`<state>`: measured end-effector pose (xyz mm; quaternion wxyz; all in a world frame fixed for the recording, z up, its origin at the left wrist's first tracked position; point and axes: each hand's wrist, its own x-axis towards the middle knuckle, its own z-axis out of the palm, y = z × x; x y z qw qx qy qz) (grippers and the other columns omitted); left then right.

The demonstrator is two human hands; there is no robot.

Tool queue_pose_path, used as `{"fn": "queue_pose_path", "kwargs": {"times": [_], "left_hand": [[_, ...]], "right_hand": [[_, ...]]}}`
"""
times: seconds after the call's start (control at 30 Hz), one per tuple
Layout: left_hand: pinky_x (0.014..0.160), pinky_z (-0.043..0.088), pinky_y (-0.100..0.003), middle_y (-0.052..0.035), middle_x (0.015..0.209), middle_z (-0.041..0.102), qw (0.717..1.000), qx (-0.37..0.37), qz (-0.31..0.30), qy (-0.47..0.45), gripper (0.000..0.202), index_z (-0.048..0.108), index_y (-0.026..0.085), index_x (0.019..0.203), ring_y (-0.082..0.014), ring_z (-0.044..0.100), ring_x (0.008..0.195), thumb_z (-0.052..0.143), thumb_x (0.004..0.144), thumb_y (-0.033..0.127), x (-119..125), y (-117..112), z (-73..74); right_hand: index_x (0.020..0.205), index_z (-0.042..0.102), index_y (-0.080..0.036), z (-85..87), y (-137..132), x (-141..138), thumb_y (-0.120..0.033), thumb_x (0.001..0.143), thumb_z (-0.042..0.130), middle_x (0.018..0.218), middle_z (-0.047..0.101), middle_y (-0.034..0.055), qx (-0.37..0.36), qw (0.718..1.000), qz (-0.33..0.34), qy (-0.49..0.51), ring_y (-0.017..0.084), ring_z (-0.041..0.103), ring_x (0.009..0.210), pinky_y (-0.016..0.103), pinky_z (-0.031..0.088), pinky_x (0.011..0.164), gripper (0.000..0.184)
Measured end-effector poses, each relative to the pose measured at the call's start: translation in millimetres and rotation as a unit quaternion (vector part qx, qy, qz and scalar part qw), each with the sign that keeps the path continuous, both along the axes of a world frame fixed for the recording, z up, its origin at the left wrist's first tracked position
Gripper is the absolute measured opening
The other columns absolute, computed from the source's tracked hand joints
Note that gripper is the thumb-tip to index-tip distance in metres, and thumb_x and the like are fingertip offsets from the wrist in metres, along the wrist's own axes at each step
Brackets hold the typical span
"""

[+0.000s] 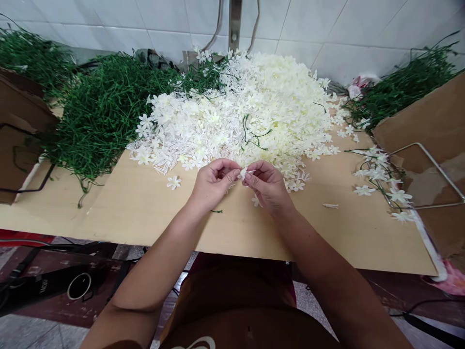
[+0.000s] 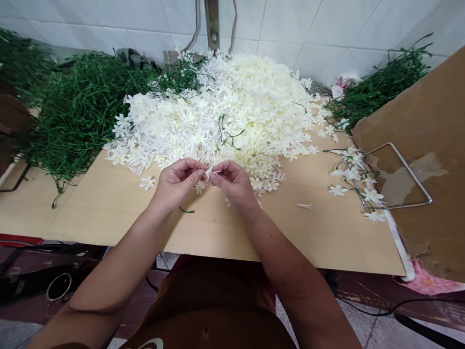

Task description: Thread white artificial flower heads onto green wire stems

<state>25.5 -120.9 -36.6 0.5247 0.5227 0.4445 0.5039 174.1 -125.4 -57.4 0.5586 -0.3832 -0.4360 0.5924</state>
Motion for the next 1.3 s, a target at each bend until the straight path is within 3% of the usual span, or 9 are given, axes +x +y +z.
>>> {"fn": "queue_pose_path", "kwargs": {"times": [0.17, 0.43, 0.5, 0.63, 0.7, 0.83, 0.93, 1.13, 1.3], "left_hand": [[0.059, 0.042, -0.022, 0.0018, 0.066, 0.061, 0.999, 0.023, -0.007, 0.028, 0.007, 0.064, 0.018, 0.076, -0.0102, 0.053, 0.062, 0.07, 0.075, 0.021, 1.8, 1.5, -5.1], [0.066, 0.043, -0.025, 0.0, 0.074, 0.059, 0.99, 0.073, -0.026, 0.121, 0.007, 0.059, 0.02, 0.081, -0.0131, 0.053, 0.068, 0.057, 0.086, 0.025, -4.6, -12.2, -1.8], [0.073, 0.045, -0.029, -0.0038, 0.088, 0.064, 0.966, 0.126, -0.032, 0.222, 0.009, 0.062, 0.02, 0.089, -0.0165, 0.058, 0.08, 0.056, 0.088, 0.026, -20.2, -25.1, 0.6], [0.09, 0.039, -0.043, -0.0068, 0.115, 0.068, 0.859, 0.189, -0.075, 0.47, 0.022, 0.069, 0.026, 0.102, -0.0279, 0.059, 0.106, 0.064, 0.082, 0.02, -51.3, -49.0, -3.4], [0.086, 0.038, -0.043, -0.008, 0.11, 0.069, 0.824, 0.179, -0.077, 0.532, 0.015, 0.07, 0.023, 0.091, -0.0294, 0.06, 0.102, 0.061, 0.081, 0.016, -56.0, -53.3, -9.4], [0.078, 0.037, -0.04, -0.0101, 0.092, 0.068, 0.798, 0.174, -0.068, 0.573, 0.012, 0.064, 0.019, 0.08, -0.0281, 0.06, 0.09, 0.054, 0.083, 0.012, -49.6, -45.7, -20.5], [0.076, 0.037, -0.039, -0.0084, 0.084, 0.065, 0.821, 0.179, -0.05, 0.539, 0.011, 0.06, 0.019, 0.081, -0.0251, 0.057, 0.083, 0.051, 0.084, 0.013, -47.2, -36.7, -23.5], [0.07, 0.042, -0.03, -0.0018, 0.076, 0.059, 0.972, 0.113, 0.069, 0.195, 0.013, 0.059, 0.02, 0.083, -0.0155, 0.054, 0.072, 0.066, 0.08, 0.031, -50.6, -21.2, -4.9], [0.072, 0.047, -0.027, -0.0022, 0.082, 0.065, 0.989, 0.091, 0.118, 0.021, 0.03, 0.068, 0.019, 0.091, -0.0122, 0.056, 0.073, 0.077, 0.07, 0.038, -47.7, -4.8, 15.3]], "right_hand": [[0.088, 0.062, -0.023, 4.1, -3.2, -5.9, -0.051, 0.06, 0.084, 0.067, 0.059, -0.0053, 0.049, 0.998, -0.005, -0.039, 0.009, 0.054, 0.059, 0.027, 0.053, 0.064, 0.045], [0.077, 0.06, -0.021, 7.2, -10.8, -1.4, -0.052, 0.068, 0.079, 0.073, 0.062, -0.0011, 0.096, 0.987, -0.038, -0.123, 0.012, 0.059, 0.067, 0.029, 0.054, 0.066, 0.037], [0.077, 0.06, -0.021, 8.2, -14.3, 5.9, -0.051, 0.07, 0.078, 0.074, 0.062, -0.0005, 0.104, 0.984, -0.045, -0.136, 0.012, 0.059, 0.068, 0.028, 0.053, 0.065, 0.036], [0.075, 0.06, -0.022, 9.4, -22.2, 19.0, -0.052, 0.07, 0.078, 0.076, 0.062, 0.0001, 0.097, 0.987, -0.044, -0.123, 0.012, 0.057, 0.068, 0.027, 0.05, 0.06, 0.035], [0.075, 0.061, -0.022, 8.5, -25.6, 19.6, -0.052, 0.069, 0.079, 0.074, 0.062, 0.0001, 0.083, 0.989, -0.022, -0.116, 0.012, 0.057, 0.067, 0.027, 0.049, 0.059, 0.035], [0.074, 0.062, -0.021, 5.7, -30.9, 12.9, -0.049, 0.066, 0.082, 0.071, 0.064, 0.0001, 0.059, 0.991, 0.027, -0.115, 0.013, 0.058, 0.066, 0.027, 0.049, 0.06, 0.035], [0.072, 0.063, -0.02, 4.6, -33.2, 13.5, -0.046, 0.063, 0.084, 0.071, 0.065, -0.0004, 0.038, 0.993, 0.033, -0.111, 0.012, 0.059, 0.066, 0.028, 0.051, 0.063, 0.035], [0.075, 0.063, -0.021, -1.5, -35.6, 22.4, -0.046, 0.066, 0.081, 0.073, 0.067, 0.0, -0.003, 0.995, 0.059, -0.084, 0.013, 0.063, 0.07, 0.029, 0.052, 0.069, 0.033], [0.068, 0.061, -0.02, -11.7, -30.3, 17.9, -0.046, 0.062, 0.083, 0.063, 0.063, -0.0029, -0.026, 0.984, 0.116, -0.13, 0.01, 0.058, 0.061, 0.026, 0.047, 0.062, 0.035]]}}
